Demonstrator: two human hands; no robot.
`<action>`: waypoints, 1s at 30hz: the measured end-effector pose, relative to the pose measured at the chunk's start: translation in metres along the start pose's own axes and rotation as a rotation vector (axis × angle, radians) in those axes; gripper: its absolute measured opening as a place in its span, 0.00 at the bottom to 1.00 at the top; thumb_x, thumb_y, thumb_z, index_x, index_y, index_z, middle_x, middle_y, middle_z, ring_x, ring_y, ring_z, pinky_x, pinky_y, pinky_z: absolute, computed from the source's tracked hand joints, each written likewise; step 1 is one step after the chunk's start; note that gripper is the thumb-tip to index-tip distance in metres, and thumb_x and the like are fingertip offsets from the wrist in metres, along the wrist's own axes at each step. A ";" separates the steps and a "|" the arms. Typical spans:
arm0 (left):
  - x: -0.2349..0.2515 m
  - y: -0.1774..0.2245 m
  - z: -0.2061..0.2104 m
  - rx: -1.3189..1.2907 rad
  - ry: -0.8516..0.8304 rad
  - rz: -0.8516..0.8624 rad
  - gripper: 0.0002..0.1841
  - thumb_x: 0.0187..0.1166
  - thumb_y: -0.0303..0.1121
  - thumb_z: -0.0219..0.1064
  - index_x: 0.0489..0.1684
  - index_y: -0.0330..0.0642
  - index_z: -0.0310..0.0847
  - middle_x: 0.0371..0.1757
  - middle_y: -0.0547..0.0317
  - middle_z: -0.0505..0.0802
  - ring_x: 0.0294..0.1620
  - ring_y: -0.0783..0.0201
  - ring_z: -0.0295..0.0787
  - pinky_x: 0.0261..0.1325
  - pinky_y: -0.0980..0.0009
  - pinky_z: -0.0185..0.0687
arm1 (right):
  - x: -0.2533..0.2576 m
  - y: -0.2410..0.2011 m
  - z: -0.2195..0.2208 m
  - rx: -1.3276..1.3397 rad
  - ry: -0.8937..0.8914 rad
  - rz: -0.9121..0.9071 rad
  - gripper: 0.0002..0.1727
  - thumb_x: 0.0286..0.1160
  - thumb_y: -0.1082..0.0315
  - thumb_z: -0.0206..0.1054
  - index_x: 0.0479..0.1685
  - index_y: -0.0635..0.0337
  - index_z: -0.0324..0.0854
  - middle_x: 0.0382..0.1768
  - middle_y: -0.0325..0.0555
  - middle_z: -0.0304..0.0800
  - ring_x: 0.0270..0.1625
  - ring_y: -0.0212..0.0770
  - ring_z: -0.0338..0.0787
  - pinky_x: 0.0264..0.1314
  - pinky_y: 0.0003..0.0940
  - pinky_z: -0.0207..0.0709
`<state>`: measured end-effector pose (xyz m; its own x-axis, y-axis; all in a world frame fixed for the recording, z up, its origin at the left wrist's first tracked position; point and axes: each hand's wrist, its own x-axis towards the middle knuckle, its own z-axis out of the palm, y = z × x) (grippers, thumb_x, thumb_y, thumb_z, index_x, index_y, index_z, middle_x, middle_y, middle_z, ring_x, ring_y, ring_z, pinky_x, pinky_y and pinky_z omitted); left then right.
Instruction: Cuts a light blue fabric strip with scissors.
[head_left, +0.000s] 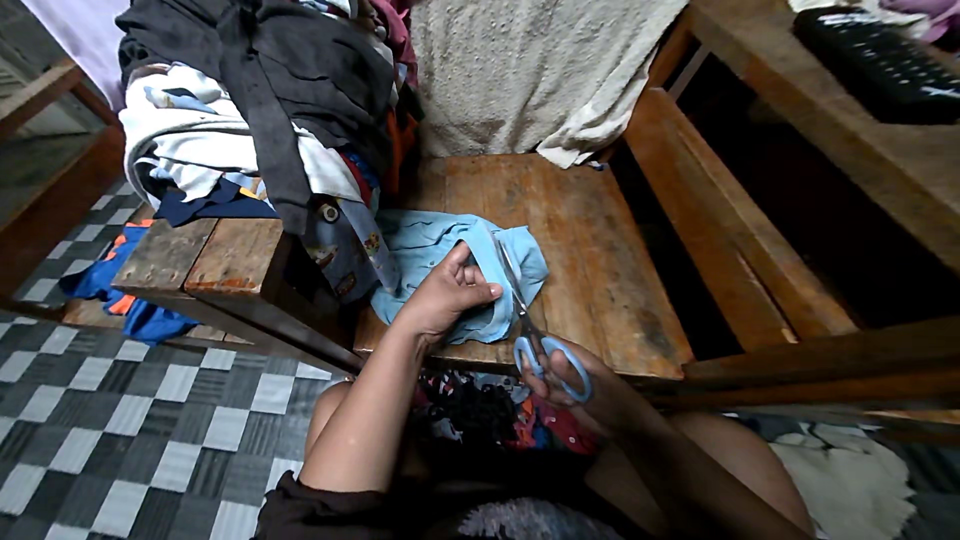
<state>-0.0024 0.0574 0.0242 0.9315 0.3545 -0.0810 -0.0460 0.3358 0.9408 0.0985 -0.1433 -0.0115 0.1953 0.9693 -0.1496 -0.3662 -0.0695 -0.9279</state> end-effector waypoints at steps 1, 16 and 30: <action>0.000 0.000 0.000 0.013 -0.011 -0.007 0.28 0.73 0.15 0.63 0.73 0.41 0.62 0.34 0.68 0.89 0.38 0.74 0.89 0.54 0.74 0.86 | 0.001 0.001 -0.001 -0.001 -0.013 -0.015 0.31 0.65 0.29 0.69 0.45 0.47 0.74 0.24 0.21 0.78 0.21 0.15 0.72 0.24 0.09 0.65; -0.001 0.001 0.000 0.070 -0.061 -0.014 0.28 0.70 0.15 0.66 0.67 0.44 0.62 0.34 0.69 0.89 0.37 0.76 0.88 0.51 0.76 0.86 | 0.003 -0.001 0.002 0.012 0.025 -0.006 0.30 0.64 0.31 0.72 0.43 0.47 0.75 0.22 0.22 0.78 0.19 0.15 0.71 0.22 0.10 0.64; -0.001 0.000 -0.004 0.111 -0.105 -0.024 0.23 0.71 0.16 0.66 0.61 0.43 0.63 0.35 0.69 0.88 0.38 0.76 0.87 0.52 0.75 0.85 | 0.004 -0.001 0.006 0.013 0.081 -0.012 0.26 0.64 0.34 0.74 0.41 0.45 0.75 0.21 0.20 0.76 0.17 0.15 0.68 0.20 0.10 0.62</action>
<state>-0.0044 0.0601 0.0226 0.9647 0.2527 -0.0749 0.0117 0.2430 0.9700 0.0945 -0.1378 -0.0094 0.2726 0.9477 -0.1661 -0.3749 -0.0544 -0.9255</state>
